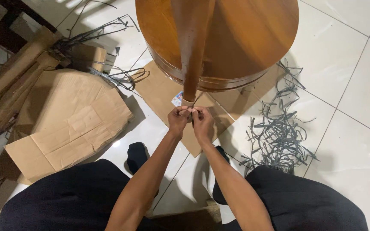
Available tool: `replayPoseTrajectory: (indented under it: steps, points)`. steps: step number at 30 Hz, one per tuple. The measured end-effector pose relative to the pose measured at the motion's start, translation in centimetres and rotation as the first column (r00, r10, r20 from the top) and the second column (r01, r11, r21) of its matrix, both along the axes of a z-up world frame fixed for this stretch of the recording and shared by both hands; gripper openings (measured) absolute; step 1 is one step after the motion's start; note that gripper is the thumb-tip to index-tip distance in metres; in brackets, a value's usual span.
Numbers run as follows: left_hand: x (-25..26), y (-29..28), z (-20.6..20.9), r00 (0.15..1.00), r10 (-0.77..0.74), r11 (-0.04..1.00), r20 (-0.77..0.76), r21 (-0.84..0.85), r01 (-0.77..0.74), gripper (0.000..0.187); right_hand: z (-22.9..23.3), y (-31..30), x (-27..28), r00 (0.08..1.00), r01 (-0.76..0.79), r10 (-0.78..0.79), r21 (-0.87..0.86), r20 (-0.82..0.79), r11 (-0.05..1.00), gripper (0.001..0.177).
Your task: Wrapping the legs of a wooden stool with protective cardboard pieces
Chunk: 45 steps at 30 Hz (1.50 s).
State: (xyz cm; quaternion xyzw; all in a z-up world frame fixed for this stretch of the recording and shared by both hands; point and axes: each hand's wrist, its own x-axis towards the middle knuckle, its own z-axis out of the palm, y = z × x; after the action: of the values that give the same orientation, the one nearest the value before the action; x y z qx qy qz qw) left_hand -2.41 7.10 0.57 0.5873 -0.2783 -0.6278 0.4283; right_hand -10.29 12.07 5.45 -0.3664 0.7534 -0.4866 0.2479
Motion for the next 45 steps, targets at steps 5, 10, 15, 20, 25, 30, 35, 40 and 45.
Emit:
replayPoseTrajectory:
  steps: [5, 10, 15, 20, 25, 30, 35, 40, 45]
  points:
    - [0.7, -0.6, -2.0, 0.999, -0.046, 0.999, 0.023, 0.001, 0.046, 0.022, -1.7, -0.6, -0.8, 0.980, -0.099, 0.079, -0.103, -0.182, 0.990, 0.009]
    - [0.8, -0.3, -0.6, 0.999, -0.044, 0.999, -0.014, 0.001, 0.044, 0.021, -1.4, -0.4, -1.0, 0.939, -0.168, 0.116, -0.138, -0.324, 0.976, 0.009]
    - [1.0, -0.3, -0.2, 0.995, -0.046, 0.996, -0.084, 0.067, 0.052, 0.014, 0.4, 0.0, -1.2, 0.894, -0.282, 0.214, -0.122, -0.395, 0.952, 0.003]
    - [1.1, 0.0, 1.6, 0.997, -0.041, 0.996, -0.065, 0.074, 0.046, 0.015, 1.1, 0.3, -1.5, 0.849, -0.359, 0.288, -0.082, -0.444, 0.930, 0.006]
    - [1.5, 0.3, 3.5, 0.998, -0.055, 0.991, -0.038, 0.124, 0.059, 0.019, 1.4, 0.8, -1.3, 0.815, -0.397, 0.321, -0.061, -0.483, 0.916, 0.015]
    - [2.0, -0.3, 3.0, 0.900, -0.210, 0.977, 0.382, 0.050, 0.207, 0.019, 0.0, 0.0, -0.8, 0.921, -0.324, 0.295, -0.082, -0.255, 0.942, 0.007]
    - [1.5, 0.7, 3.2, 0.898, -0.156, 0.983, 0.411, -0.021, 0.180, 0.020, -0.4, -0.6, -0.7, 0.964, -0.256, 0.250, -0.064, -0.087, 0.965, 0.004]
    - [2.1, 0.6, 3.2, 0.921, -0.157, 0.973, 0.357, -0.102, 0.206, 0.021, -1.2, -1.0, -0.6, 0.968, -0.221, 0.230, -0.097, 0.097, 0.970, 0.005]
    - [2.5, -0.7, 0.8, 0.867, -0.216, 0.941, 0.448, -0.143, 0.308, 0.016, -2.9, -0.9, -1.0, 0.955, -0.234, 0.248, -0.103, 0.163, 0.967, 0.008]
